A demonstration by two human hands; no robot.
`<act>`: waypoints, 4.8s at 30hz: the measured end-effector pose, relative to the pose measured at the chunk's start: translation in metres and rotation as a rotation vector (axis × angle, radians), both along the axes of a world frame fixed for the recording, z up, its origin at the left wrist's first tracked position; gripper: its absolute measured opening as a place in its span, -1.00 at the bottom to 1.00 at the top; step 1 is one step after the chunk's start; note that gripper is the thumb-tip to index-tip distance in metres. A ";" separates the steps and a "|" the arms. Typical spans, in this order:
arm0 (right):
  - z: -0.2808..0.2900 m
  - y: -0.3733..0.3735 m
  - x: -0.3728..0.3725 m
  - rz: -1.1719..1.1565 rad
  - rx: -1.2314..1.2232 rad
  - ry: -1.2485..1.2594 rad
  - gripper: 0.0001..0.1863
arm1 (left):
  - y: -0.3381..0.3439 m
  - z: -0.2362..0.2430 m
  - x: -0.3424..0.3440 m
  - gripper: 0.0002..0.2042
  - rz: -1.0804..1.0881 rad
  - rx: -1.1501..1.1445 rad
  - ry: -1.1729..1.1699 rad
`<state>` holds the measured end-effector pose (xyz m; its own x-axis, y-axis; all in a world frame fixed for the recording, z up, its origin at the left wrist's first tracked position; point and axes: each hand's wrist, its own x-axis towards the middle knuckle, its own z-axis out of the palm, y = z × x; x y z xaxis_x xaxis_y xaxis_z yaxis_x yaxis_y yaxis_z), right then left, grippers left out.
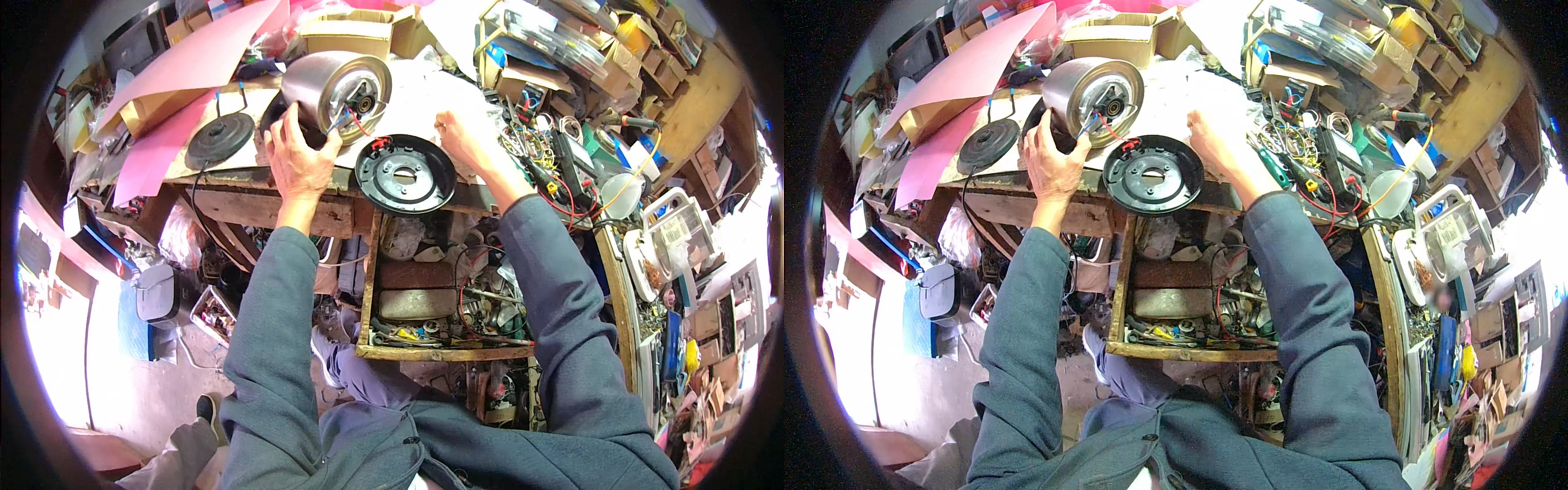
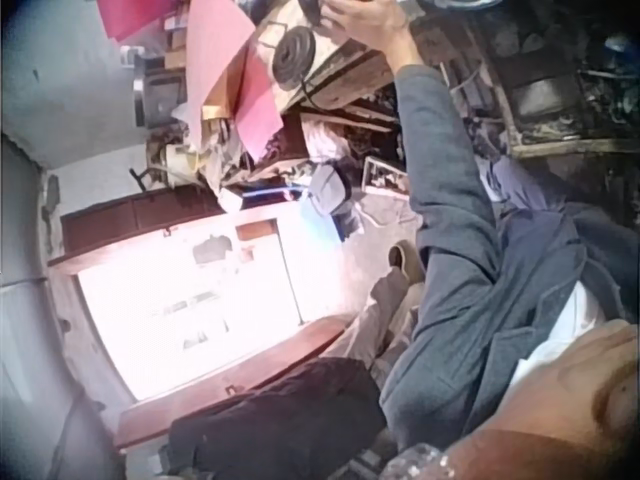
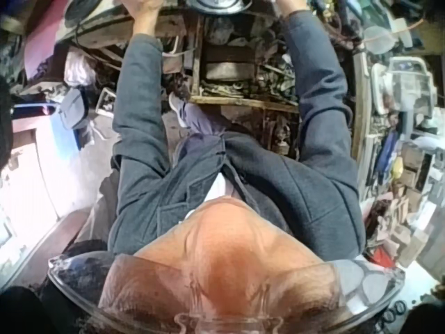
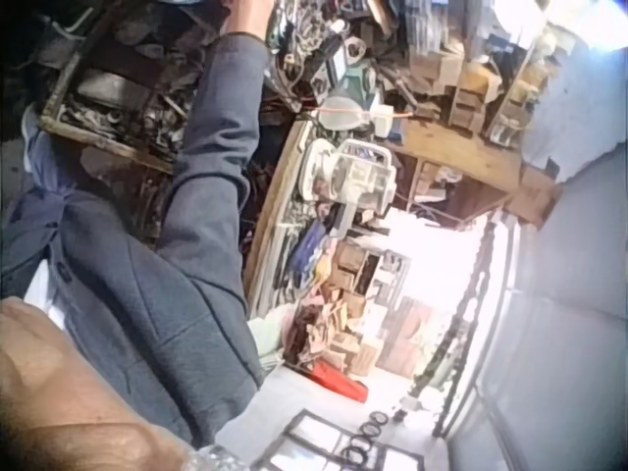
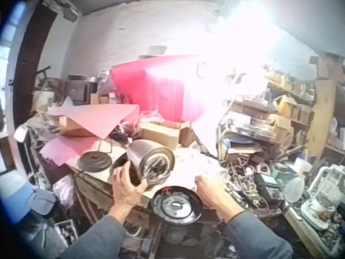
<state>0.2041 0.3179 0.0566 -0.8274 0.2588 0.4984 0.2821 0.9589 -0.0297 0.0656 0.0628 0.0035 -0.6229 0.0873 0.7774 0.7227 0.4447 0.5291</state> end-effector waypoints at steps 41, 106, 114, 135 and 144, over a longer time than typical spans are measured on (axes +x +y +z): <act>-0.022 -0.126 -0.086 0.024 -0.914 0.311 -0.84 | -0.007 -0.016 -0.005 -0.56 -0.010 -0.140 0.053; -0.003 -0.122 -0.064 0.153 -1.793 0.504 -0.91 | -0.009 -0.016 -0.002 -0.59 -0.031 -0.119 0.074; 0.032 -0.014 0.028 -0.178 -0.110 -0.015 -0.73 | -0.012 -0.014 -0.003 -0.56 -0.033 -0.125 0.087; 0.038 -0.079 0.011 0.174 -0.045 -0.054 -0.81 | -0.009 -0.018 -0.006 -0.58 -0.057 -0.089 0.056; 0.045 -0.100 -0.014 0.180 0.152 0.002 -0.81 | -0.007 -0.017 -0.004 -0.59 -0.060 -0.085 0.044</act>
<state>0.1902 0.2179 0.1013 -0.8526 0.0289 0.5217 0.1059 0.9873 0.1185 0.0618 0.0554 -0.0133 -0.5800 0.1897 0.7922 0.7709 0.4421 0.4585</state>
